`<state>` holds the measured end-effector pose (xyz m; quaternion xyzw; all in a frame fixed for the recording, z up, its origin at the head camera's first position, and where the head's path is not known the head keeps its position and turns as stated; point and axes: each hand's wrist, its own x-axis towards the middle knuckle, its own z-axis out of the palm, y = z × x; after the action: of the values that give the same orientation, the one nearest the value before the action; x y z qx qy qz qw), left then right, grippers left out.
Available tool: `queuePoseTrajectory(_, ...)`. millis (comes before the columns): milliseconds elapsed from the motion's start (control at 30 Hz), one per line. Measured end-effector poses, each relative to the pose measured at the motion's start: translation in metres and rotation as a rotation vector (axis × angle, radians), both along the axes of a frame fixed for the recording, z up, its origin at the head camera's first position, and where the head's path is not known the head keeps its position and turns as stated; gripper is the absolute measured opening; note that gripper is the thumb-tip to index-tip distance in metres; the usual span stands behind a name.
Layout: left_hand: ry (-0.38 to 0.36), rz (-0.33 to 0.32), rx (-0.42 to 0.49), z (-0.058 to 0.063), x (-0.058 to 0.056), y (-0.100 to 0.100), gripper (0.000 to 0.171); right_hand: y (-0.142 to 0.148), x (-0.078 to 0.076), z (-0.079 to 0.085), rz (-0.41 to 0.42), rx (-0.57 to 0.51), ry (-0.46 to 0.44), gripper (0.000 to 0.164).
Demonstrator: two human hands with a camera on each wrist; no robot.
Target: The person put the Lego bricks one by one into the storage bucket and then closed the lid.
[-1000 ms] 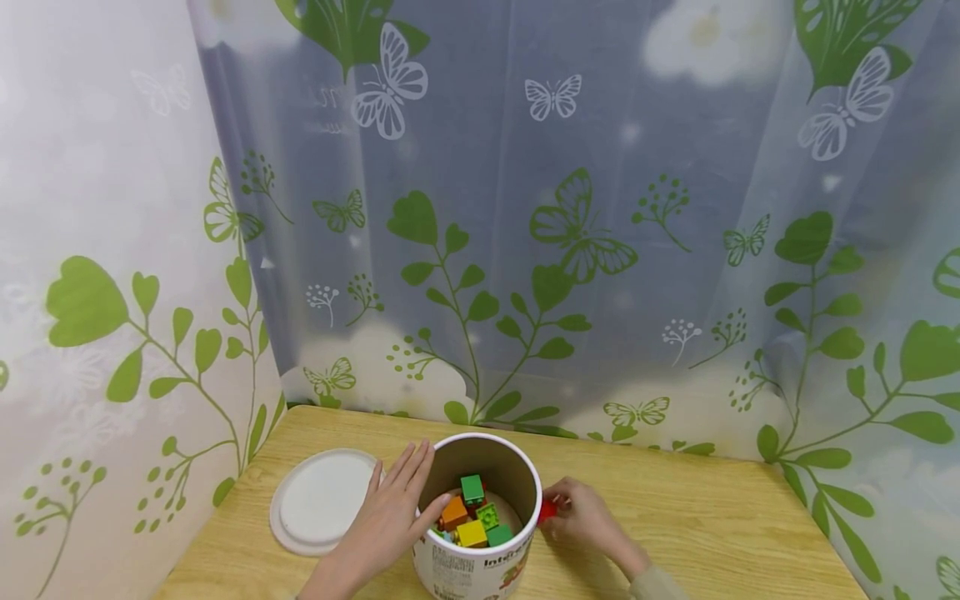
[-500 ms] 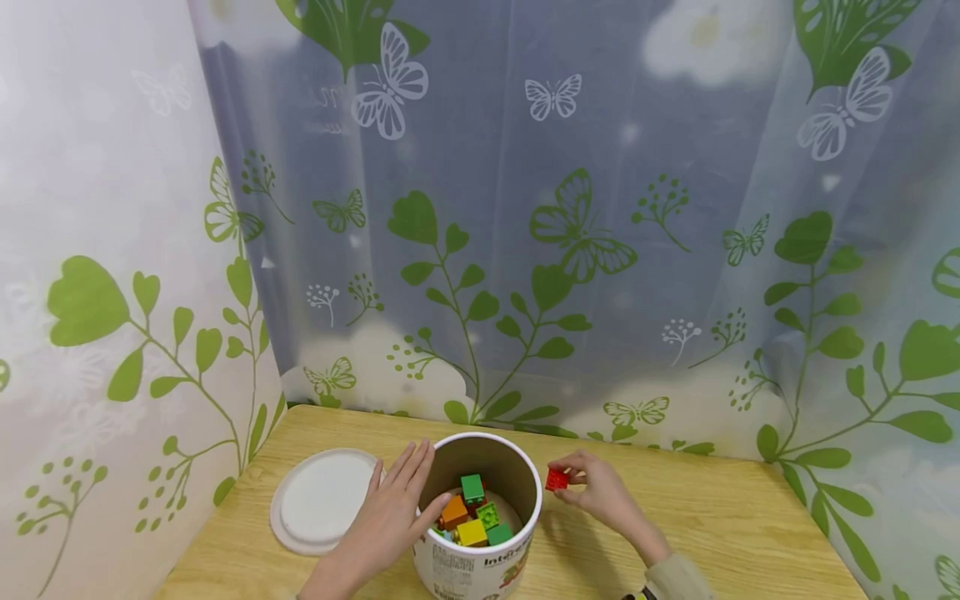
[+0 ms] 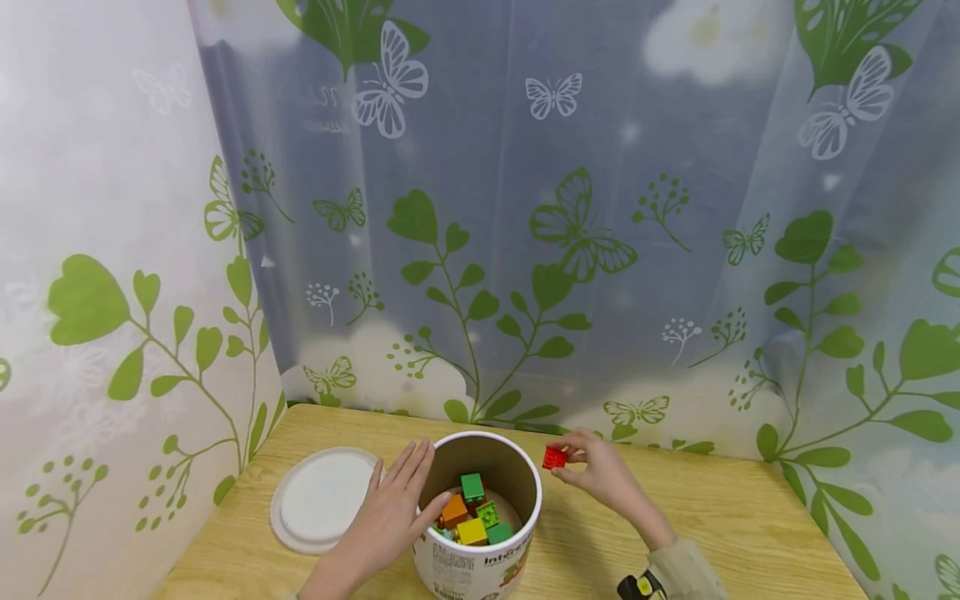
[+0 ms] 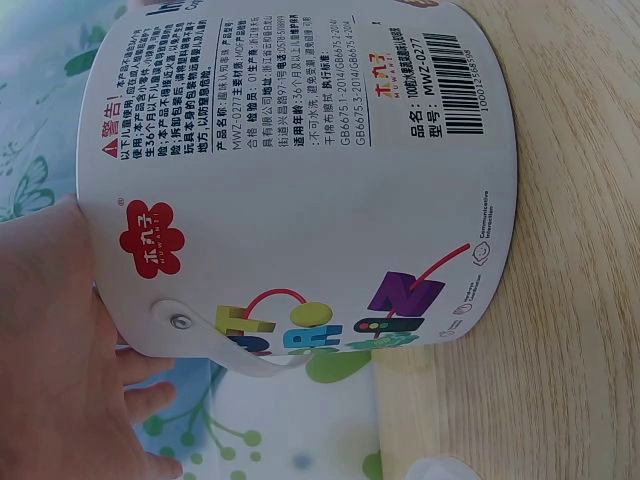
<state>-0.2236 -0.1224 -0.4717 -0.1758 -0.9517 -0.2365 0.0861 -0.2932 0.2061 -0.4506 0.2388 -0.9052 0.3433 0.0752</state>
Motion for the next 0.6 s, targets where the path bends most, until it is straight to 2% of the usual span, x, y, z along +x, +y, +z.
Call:
queuePoseTrajectory(233, 0.011, 0.003, -0.016, -0.001, -0.001, 0.0, 0.077, -0.006, -0.001, 0.014, 0.034, 0.009, 0.064, 0.031)
queuePoseTrajectory(400, 0.012, 0.004, -0.016, -0.001, -0.001, 0.0, 0.077, -0.013, 0.0, 0.02, 0.039, 0.021, 0.069, 0.032)
queuePoseTrajectory(600, 0.016, 0.01, -0.02, -0.001, -0.001, 0.0, 0.077, -0.026, 0.003, 0.028, 0.088, -0.003, 0.075, 0.033)
